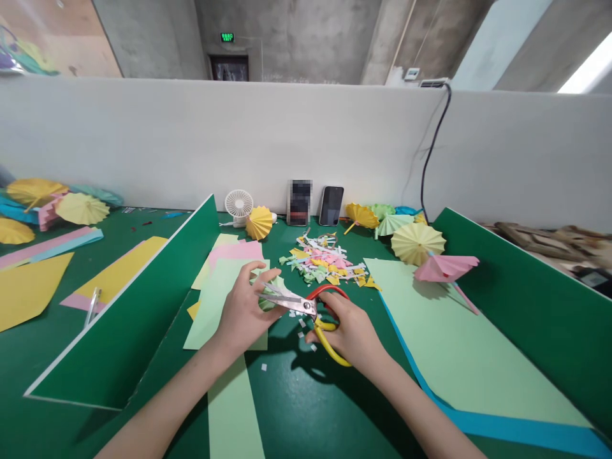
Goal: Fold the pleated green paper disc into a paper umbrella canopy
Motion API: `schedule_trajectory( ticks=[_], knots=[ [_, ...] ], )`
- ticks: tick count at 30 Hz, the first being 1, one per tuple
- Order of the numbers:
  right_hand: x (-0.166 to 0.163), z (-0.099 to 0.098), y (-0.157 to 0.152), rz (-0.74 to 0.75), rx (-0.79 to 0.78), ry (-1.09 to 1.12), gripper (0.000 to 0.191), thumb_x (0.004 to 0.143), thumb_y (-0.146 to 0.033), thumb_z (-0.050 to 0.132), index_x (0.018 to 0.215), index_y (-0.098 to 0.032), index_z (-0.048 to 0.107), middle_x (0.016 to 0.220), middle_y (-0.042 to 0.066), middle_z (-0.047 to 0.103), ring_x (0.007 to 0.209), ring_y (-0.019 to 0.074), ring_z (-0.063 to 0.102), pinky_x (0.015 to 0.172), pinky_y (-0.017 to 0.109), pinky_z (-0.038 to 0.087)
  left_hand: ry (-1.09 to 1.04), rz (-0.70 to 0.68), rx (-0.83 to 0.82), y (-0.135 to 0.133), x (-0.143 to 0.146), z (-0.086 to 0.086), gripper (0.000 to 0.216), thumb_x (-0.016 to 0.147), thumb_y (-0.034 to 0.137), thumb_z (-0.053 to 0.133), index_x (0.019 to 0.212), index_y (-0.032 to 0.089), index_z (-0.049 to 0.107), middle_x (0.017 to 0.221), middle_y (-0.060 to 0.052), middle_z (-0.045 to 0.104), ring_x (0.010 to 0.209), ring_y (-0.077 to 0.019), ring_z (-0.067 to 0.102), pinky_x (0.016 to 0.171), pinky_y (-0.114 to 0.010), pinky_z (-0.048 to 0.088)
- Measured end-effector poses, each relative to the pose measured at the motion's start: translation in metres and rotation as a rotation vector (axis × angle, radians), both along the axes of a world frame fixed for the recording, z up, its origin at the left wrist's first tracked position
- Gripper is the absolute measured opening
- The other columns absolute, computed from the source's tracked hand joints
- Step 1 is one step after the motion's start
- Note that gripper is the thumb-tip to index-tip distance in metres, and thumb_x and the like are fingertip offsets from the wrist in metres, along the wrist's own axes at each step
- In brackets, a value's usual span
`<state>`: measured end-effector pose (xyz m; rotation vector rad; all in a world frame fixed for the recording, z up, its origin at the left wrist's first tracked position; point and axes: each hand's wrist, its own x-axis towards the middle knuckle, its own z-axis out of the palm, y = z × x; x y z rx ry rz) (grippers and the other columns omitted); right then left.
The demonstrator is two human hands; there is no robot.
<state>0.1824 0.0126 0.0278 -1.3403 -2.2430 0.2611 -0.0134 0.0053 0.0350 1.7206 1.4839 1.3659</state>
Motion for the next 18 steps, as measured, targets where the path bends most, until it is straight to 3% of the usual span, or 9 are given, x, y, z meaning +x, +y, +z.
schedule_trajectory(
  ticks=[5,13,18],
  knots=[
    [-0.0004,0.0032,-0.0010,0.010,0.026,-0.022,0.045,0.061,-0.045,0.065,0.095,-0.016,0.056,0.082,0.008,0.061,0.071,0.0223,0.059,0.059,0.031,0.048,-0.169,-0.021,-0.021,-0.0015,0.0006,0.0011,0.045,0.053,0.022,0.073,0.095,0.027,0.059,0.114,-0.005,0.049,0.099,-0.0239,0.054,0.076,-0.028,0.047],
    [-0.0009,0.0041,-0.0021,-0.010,0.049,-0.035,0.044,0.063,-0.048,0.063,0.093,-0.016,0.057,0.079,0.008,0.061,0.068,0.0215,0.058,0.056,0.030,0.047,-0.263,-0.012,-0.019,-0.0026,0.0002,0.0016,0.050,0.051,0.018,0.073,0.097,0.025,0.054,0.114,-0.006,0.053,0.110,-0.0247,0.047,0.082,-0.028,0.044],
    [0.0000,0.0022,-0.0008,-0.016,0.066,-0.031,0.045,0.063,-0.050,0.062,0.092,-0.015,0.058,0.076,0.008,0.062,0.066,0.0214,0.059,0.055,0.030,0.046,0.006,0.007,0.014,-0.0007,-0.0007,-0.0029,0.051,0.057,0.022,0.069,0.103,0.024,0.048,0.119,-0.007,0.051,0.104,-0.0224,0.052,0.084,-0.031,0.043]
  ],
)
